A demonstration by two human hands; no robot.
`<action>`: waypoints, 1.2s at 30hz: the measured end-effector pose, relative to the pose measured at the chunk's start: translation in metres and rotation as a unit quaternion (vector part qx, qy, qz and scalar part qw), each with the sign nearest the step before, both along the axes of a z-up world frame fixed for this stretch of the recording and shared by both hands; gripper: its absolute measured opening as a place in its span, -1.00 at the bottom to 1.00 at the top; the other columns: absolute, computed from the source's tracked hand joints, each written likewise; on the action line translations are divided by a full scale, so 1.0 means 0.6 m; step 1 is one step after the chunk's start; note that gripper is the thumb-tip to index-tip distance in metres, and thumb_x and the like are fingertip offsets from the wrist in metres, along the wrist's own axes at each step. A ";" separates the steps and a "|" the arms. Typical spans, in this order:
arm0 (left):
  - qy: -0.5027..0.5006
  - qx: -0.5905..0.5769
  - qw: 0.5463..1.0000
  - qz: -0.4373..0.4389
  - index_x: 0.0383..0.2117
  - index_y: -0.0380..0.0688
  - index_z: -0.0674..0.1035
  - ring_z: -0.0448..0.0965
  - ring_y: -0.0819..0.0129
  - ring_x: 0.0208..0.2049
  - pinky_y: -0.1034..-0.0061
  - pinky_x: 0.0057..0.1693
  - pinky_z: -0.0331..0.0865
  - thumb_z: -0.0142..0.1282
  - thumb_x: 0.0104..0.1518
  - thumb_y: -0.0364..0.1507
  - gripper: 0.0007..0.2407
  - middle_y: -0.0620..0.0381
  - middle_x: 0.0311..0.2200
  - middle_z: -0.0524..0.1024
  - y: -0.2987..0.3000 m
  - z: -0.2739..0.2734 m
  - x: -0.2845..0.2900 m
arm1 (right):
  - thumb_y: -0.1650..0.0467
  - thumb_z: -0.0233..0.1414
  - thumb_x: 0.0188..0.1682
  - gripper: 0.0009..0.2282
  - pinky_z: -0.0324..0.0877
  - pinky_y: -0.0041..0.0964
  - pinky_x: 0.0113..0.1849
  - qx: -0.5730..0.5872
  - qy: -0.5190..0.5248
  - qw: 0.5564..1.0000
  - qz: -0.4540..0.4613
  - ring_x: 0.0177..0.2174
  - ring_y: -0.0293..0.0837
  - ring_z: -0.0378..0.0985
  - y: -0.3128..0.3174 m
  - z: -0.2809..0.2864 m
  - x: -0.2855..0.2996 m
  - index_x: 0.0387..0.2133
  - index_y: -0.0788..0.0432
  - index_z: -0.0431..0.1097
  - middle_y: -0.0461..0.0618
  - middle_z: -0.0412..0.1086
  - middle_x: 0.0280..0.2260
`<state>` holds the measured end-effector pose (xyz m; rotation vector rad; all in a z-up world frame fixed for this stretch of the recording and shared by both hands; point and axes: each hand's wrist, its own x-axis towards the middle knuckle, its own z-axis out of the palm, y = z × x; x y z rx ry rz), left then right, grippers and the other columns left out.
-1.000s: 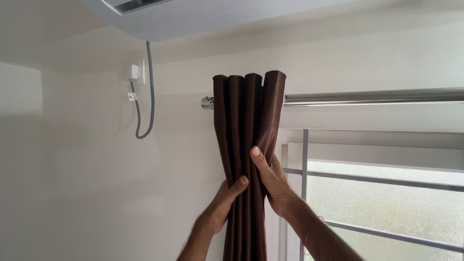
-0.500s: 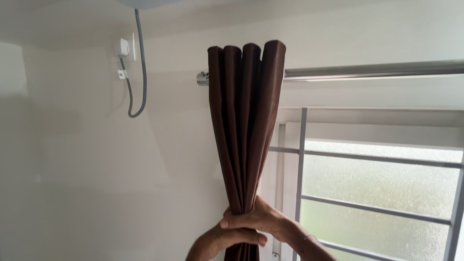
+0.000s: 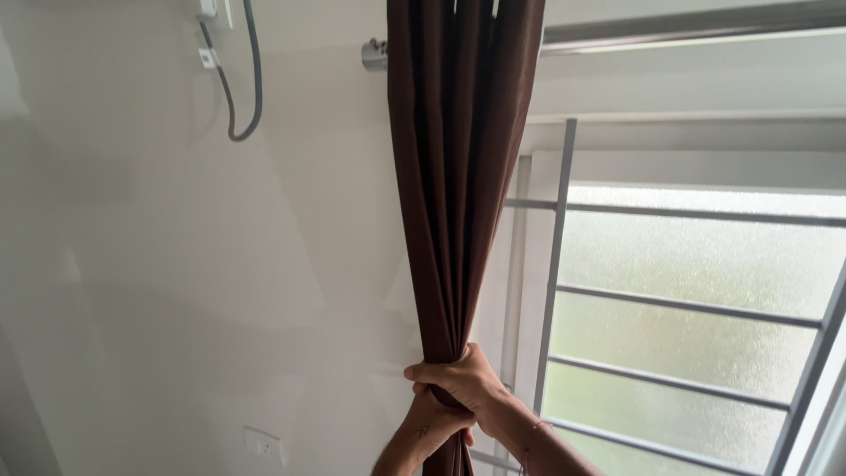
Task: The person gathers and ties a brown curtain on the left side of a window using their hands, then repeats the process on the right side. They adjust the folds and knots multiple times to secure the curtains in place.
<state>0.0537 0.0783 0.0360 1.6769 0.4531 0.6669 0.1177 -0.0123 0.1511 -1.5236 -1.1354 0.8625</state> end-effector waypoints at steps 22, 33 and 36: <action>-0.120 -0.072 0.968 0.208 0.10 -0.09 0.23 0.42 0.47 -0.75 0.56 -0.57 0.29 0.22 -0.03 -0.51 -0.46 0.12 -0.70 0.47 -0.150 -0.032 -0.023 | 0.35 0.37 -0.32 -0.79 0.55 -0.26 -0.32 -0.022 0.040 0.998 -0.052 -0.51 -0.19 0.59 -0.025 -0.087 -0.007 -0.59 0.19 0.50 -0.06 0.52 -0.57; -0.112 -0.112 0.965 0.209 -0.26 -0.25 0.41 0.46 0.48 -0.74 0.54 -0.58 0.33 0.35 -0.10 -0.52 -0.66 0.15 -0.69 0.47 -0.140 -0.104 -0.018 | 0.29 0.34 -0.33 -0.75 0.49 -0.20 -0.24 -0.051 0.057 0.997 0.023 -0.41 -0.16 0.56 -0.068 -0.119 -0.014 -0.53 0.18 0.49 -0.04 0.49 -0.52; -0.090 -0.117 0.963 0.224 -0.35 -0.29 0.44 0.47 0.45 -0.75 0.52 -0.58 0.32 0.34 -0.10 -0.52 -0.72 0.11 -0.73 0.47 -0.139 -0.117 -0.015 | 0.29 0.33 -0.33 -0.72 0.48 -0.14 -0.20 -0.064 0.069 0.995 0.019 -0.35 -0.13 0.56 -0.074 -0.118 -0.019 -0.46 0.17 0.46 -0.02 0.49 -0.48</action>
